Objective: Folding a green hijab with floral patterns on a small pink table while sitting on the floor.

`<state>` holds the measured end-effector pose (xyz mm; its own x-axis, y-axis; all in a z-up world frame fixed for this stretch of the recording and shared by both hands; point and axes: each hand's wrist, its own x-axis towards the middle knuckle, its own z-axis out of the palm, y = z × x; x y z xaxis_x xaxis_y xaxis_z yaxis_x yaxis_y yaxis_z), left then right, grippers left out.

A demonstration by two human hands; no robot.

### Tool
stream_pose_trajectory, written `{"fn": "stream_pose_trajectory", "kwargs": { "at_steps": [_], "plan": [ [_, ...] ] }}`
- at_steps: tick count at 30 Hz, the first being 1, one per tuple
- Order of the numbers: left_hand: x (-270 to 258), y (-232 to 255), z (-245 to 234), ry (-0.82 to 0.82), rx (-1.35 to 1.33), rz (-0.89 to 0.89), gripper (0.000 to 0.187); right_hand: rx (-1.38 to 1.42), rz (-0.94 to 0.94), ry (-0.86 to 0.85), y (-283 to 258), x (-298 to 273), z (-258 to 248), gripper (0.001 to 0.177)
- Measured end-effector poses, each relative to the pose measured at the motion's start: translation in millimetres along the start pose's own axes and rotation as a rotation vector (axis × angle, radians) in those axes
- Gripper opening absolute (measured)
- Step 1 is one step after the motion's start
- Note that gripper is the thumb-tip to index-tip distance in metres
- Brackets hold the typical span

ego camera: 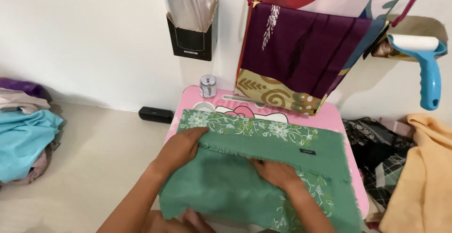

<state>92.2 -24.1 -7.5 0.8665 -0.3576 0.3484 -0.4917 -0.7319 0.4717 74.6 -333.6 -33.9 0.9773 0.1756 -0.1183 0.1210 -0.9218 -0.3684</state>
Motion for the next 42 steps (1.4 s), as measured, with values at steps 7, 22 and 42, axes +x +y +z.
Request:
{"fn": "stream_pose_trajectory", "kwargs": {
  "at_steps": [7,22,42],
  "plan": [
    [-21.6,-40.2,34.0,-0.149,0.215,-0.023,0.093,-0.058,0.201,-0.067,106.9,-27.3,-16.6,0.063],
    [-42.4,-34.7,49.5,0.060,0.166,-0.124,0.086,-0.106,0.328,-0.105,198.0,-25.8,2.3,0.061],
    [9.1,-4.8,-11.9,0.176,-0.220,-0.561,0.051,0.578,0.493,0.118,175.8,-46.3,-53.2,0.061]
  ]
}}
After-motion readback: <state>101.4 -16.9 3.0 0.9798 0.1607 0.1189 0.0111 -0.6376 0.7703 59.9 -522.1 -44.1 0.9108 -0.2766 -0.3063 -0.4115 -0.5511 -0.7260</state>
